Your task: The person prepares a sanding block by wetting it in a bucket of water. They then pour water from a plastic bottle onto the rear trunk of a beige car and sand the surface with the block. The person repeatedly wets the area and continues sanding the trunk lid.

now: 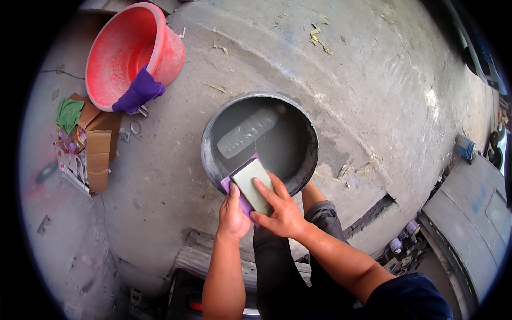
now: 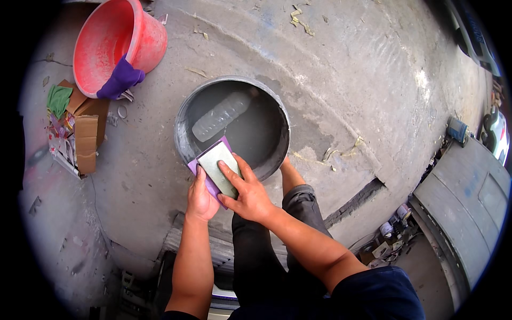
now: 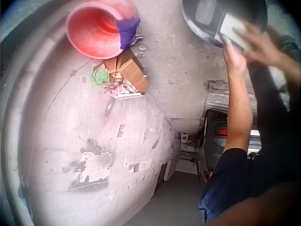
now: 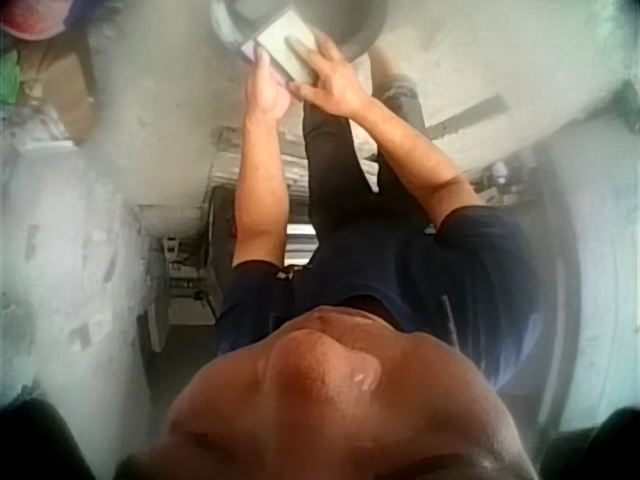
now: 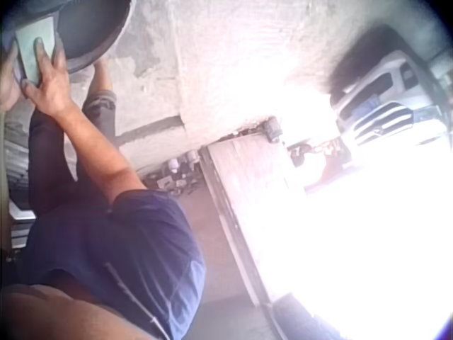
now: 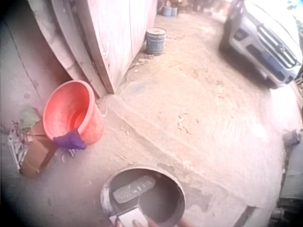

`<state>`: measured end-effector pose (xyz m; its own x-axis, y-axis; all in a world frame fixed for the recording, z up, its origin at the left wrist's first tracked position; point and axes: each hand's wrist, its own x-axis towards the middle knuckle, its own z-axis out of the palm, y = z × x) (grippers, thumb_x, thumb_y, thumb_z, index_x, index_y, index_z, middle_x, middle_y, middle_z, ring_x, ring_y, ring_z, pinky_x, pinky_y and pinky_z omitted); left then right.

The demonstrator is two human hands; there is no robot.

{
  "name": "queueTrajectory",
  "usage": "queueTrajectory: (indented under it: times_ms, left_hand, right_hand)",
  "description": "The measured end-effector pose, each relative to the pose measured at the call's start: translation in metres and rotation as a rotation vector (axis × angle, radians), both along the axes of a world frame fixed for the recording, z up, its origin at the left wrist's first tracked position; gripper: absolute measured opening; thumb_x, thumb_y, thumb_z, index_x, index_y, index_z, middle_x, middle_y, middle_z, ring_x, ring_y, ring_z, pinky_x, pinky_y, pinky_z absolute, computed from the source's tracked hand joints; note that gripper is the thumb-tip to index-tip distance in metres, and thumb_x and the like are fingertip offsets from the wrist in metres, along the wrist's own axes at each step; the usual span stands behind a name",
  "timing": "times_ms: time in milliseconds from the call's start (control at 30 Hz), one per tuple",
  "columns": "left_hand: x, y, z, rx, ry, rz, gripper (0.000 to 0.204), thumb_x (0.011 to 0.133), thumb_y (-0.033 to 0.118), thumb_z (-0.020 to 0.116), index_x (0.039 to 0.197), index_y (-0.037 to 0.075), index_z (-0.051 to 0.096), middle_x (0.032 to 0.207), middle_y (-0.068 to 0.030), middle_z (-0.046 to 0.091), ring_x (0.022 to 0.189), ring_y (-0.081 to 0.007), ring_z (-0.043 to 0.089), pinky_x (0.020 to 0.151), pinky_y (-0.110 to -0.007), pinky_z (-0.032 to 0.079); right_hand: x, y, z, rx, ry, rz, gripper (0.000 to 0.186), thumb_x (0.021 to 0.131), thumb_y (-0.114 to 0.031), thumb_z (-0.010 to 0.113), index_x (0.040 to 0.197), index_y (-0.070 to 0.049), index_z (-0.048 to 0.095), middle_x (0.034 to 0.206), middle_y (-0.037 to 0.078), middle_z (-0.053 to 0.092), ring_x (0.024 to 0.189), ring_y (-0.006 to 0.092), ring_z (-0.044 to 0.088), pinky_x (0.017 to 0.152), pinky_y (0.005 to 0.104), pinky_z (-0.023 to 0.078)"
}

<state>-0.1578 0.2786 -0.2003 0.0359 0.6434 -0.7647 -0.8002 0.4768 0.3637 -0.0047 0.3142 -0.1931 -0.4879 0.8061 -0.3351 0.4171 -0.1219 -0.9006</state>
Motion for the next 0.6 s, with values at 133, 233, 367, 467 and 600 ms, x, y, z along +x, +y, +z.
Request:
queueTrajectory:
  times_ms: [133, 233, 367, 467, 600]
  left_hand:
    - [0.0, -0.001, 0.002, -0.015, 0.012, 0.001, 0.062, 0.107, 0.047, 0.037, 0.149, 0.001, 0.036, 0.148, -0.0132, 0.046, 0.137, -0.0258, 0.045, 0.114, -0.042, 0.036]
    - [0.001, -0.001, 0.004, -0.022, 0.025, -0.002, 0.062, 0.107, 0.048, 0.037, 0.149, 0.001, 0.036, 0.148, -0.0127, 0.046, 0.137, -0.0255, 0.044, 0.114, -0.042, 0.036]
    - [0.001, -0.003, 0.003, -0.018, 0.005, 0.035, 0.061, 0.107, 0.044, 0.041, 0.148, 0.0, 0.036, 0.148, -0.0127, 0.045, 0.137, -0.0251, 0.044, 0.114, -0.041, 0.036]
    - [0.004, -0.006, 0.005, 0.034, 0.068, 0.008, 0.052, 0.106, 0.03, 0.05, 0.146, -0.001, 0.039, 0.144, -0.0127, 0.049, 0.133, -0.0242, 0.048, 0.112, -0.041, 0.038]
    - [0.0, -0.006, 0.01, 0.001, 0.115, -0.07, 0.046, 0.101, 0.013, 0.056, 0.142, -0.003, 0.044, 0.138, -0.012, 0.054, 0.126, -0.0221, 0.053, 0.108, -0.039, 0.041]
  right_hand:
    - [0.001, -0.002, -0.001, 0.016, 0.009, 0.009, 0.081, 0.076, -0.021, 0.08, 0.15, -0.02, 0.047, 0.152, 0.028, 0.033, 0.132, 0.0485, 0.047, 0.104, 0.0464, 0.047]
    - [0.002, -0.002, -0.002, 0.018, 0.016, 0.009, 0.08, 0.076, -0.021, 0.08, 0.15, -0.019, 0.047, 0.152, 0.028, 0.033, 0.131, 0.0482, 0.048, 0.104, 0.0458, 0.048]
    - [0.001, -0.004, -0.002, -0.008, 0.011, 0.019, 0.081, 0.077, -0.022, 0.08, 0.15, -0.019, 0.047, 0.153, 0.028, 0.032, 0.136, 0.0497, 0.041, 0.108, 0.0485, 0.043]
    - [0.0, -0.005, -0.002, 0.025, -0.017, 0.048, 0.081, 0.078, -0.024, 0.081, 0.15, -0.017, 0.046, 0.156, 0.028, 0.029, 0.142, 0.0502, 0.032, 0.113, 0.0517, 0.035]
    - [0.011, -0.003, -0.011, -0.082, 0.048, 0.059, 0.08, 0.081, -0.028, 0.081, 0.15, -0.01, 0.044, 0.157, 0.027, 0.03, 0.147, 0.0473, 0.024, 0.119, 0.0526, 0.025]
